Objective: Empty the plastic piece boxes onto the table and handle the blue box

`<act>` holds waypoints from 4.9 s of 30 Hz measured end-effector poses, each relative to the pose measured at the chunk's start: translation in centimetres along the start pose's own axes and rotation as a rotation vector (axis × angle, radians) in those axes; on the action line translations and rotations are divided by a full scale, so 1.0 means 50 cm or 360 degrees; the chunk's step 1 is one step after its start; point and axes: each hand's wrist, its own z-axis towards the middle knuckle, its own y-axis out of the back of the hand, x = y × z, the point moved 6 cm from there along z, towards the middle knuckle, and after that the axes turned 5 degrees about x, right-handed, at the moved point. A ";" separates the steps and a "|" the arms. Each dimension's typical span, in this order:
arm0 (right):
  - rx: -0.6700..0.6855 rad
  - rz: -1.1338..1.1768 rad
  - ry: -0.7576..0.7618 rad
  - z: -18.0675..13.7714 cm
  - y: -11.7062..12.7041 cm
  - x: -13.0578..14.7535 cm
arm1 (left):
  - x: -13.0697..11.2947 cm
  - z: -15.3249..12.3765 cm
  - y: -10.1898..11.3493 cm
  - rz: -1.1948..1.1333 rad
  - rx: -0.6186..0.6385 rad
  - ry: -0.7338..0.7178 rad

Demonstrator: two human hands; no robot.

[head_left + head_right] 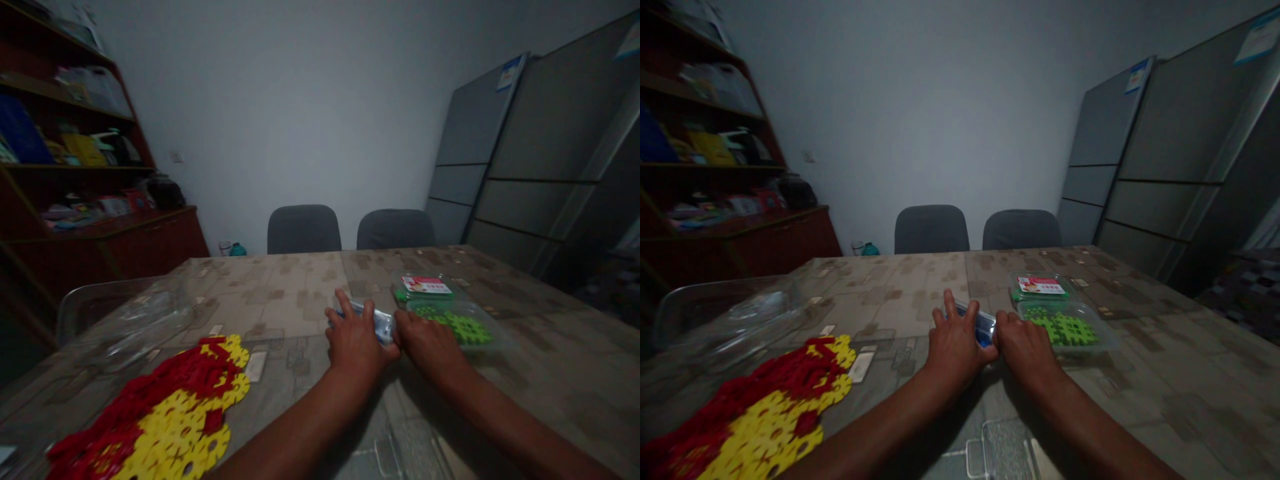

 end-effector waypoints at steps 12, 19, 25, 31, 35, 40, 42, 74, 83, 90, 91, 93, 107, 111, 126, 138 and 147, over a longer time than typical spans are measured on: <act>-0.0067 0.0190 0.0035 -0.013 -0.041 -0.005 | 0.019 -0.011 -0.008 -0.0099 -0.0178 -0.0072; -0.0354 0.0272 0.0155 -0.047 -0.068 -0.007 | 0.019 -0.022 -0.006 -0.0105 -0.0186 -0.0123; -0.0620 0.0253 0.0204 -0.058 -0.060 0.004 | 0.022 -0.030 -0.007 -0.0109 -0.0168 -0.0111; -0.0788 0.0229 0.0275 -0.043 -0.051 0.008 | 0.021 -0.033 -0.009 -0.0115 -0.0168 -0.0056; -0.0827 0.0234 0.0353 -0.049 -0.053 0.010 | 0.034 -0.030 -0.008 -0.0156 -0.0132 -0.0060; -0.0892 0.0279 0.0471 -0.072 -0.061 0.013 | 0.049 -0.032 0.000 -0.0181 -0.0126 -0.0092; -0.0927 0.0289 0.0512 -0.075 -0.061 0.014 | 0.051 -0.035 0.004 -0.0173 -0.0120 -0.0096; -0.1298 0.0121 0.1124 -0.058 -0.014 0.057 | 0.077 -0.056 0.069 0.0197 -0.0316 -0.0936; -0.1335 0.0174 0.1059 -0.051 -0.001 0.069 | 0.048 -0.055 0.083 0.0519 -0.0595 -0.1696; -0.1344 0.0225 0.1044 -0.033 0.003 0.076 | 0.046 -0.041 0.081 0.0577 -0.0561 -0.1791; -0.1334 0.0231 0.1036 -0.032 0.003 0.073 | 0.046 -0.040 0.080 0.0556 -0.0560 -0.1761; -0.1300 0.0248 0.1030 -0.034 0.000 0.065 | 0.049 -0.039 0.077 0.0508 -0.0550 -0.1683; -0.1081 0.0498 0.1086 -0.097 -0.012 0.080 | 0.221 -0.076 0.108 0.0087 -0.0362 -0.1653; -0.1131 0.0526 0.1126 -0.104 -0.007 0.098 | 0.210 -0.102 0.112 0.0171 -0.0510 -0.1756; -0.1236 0.0551 0.1300 -0.108 -0.009 0.058 | 0.226 -0.095 0.156 0.0349 -0.0596 -0.1862; -0.1057 0.0540 0.1100 -0.092 0.016 0.145 | 0.192 -0.150 0.149 0.0328 -0.0655 -0.2047; -0.1044 0.0628 0.1424 -0.124 -0.005 0.165 | 0.202 -0.172 0.123 0.0270 -0.0535 -0.2079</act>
